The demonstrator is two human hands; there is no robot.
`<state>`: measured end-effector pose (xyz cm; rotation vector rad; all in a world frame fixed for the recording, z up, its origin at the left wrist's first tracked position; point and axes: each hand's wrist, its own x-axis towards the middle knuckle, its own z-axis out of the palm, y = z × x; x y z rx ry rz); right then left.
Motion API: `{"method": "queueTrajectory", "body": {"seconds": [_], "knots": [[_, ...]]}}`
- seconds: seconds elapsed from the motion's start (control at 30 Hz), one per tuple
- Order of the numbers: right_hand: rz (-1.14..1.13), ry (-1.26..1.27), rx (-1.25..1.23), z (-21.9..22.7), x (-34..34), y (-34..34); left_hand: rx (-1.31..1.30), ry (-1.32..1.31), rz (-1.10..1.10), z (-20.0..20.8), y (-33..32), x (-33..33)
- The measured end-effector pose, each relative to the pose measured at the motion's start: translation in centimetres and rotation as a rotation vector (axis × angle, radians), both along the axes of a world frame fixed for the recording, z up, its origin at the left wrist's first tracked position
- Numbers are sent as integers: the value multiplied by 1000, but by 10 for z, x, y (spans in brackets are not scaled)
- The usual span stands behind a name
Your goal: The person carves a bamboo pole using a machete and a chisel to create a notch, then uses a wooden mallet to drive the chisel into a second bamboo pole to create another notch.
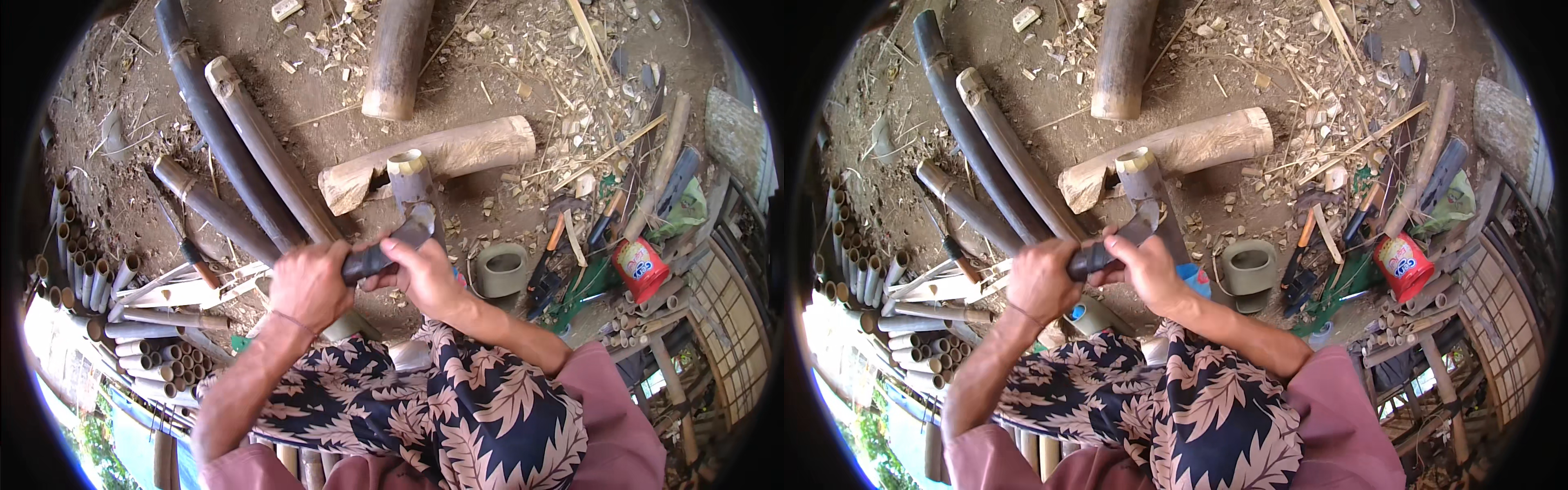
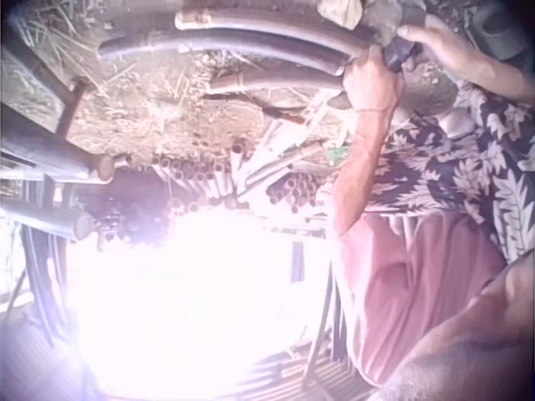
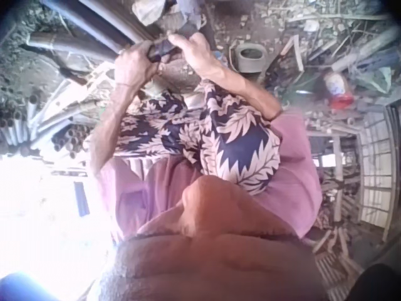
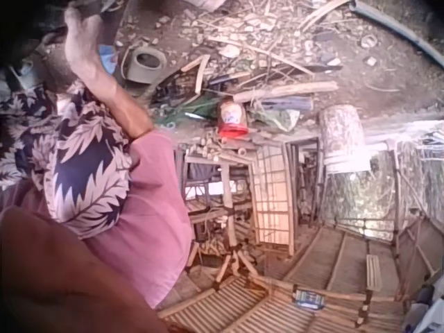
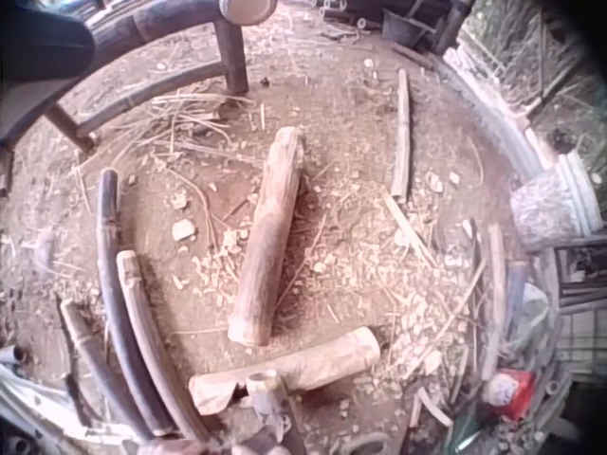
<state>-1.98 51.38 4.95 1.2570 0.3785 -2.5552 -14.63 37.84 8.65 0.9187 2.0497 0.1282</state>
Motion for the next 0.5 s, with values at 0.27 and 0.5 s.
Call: {"method": "queueTrajectory", "body": {"seconds": [0.27,0.5], "knots": [[-487,-10,-550,-4,7,26,-158,254,-810,46,151,-47],[119,20,-123,32,24,25,-437,-354,-237,50,60,-6]]}}
